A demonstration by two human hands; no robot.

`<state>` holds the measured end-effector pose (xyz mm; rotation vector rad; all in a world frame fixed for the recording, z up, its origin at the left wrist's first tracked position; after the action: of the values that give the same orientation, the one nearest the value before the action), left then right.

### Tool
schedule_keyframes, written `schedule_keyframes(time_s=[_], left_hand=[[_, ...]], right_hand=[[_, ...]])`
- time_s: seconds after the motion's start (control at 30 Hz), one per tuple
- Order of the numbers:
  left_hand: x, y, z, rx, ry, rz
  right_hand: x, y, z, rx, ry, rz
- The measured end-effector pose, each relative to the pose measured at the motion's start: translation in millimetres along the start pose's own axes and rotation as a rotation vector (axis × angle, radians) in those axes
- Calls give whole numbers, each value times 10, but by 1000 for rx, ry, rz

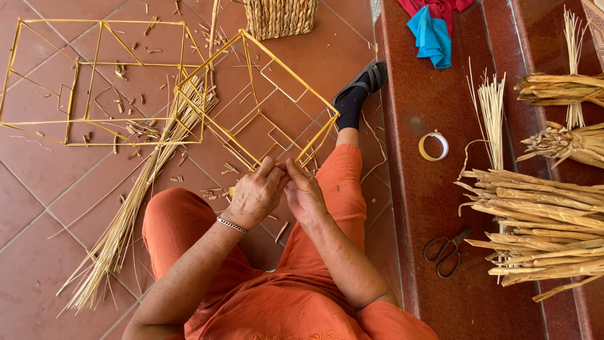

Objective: The person sits on the floor assembling a bamboo frame, fitting thin bamboo strips into the joints of a rectangular lattice structure. They wrap tape around joints to secure the strips, cut tape with scissors, and press strips into place, working around the frame section by section.

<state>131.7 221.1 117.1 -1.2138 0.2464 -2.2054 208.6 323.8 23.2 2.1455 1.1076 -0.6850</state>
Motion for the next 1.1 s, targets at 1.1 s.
schedule_keyframes(time_s=[1.1], left_hand=[[169, 136, 98, 4, -147, -56]], right_hand=[[3590, 2409, -1299, -222, 1510, 1585]])
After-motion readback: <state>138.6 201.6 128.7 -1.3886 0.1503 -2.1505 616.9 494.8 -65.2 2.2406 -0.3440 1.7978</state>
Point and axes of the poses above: each hand's wrist, its own y-axis away from the middle knuckle, its own x-axis out of the back of the hand, z = x × y, the point moved 3 cm from there along -y, towards the middle knuckle, and after that the axes turned 7 degrees about y, right-handed, at the moved point
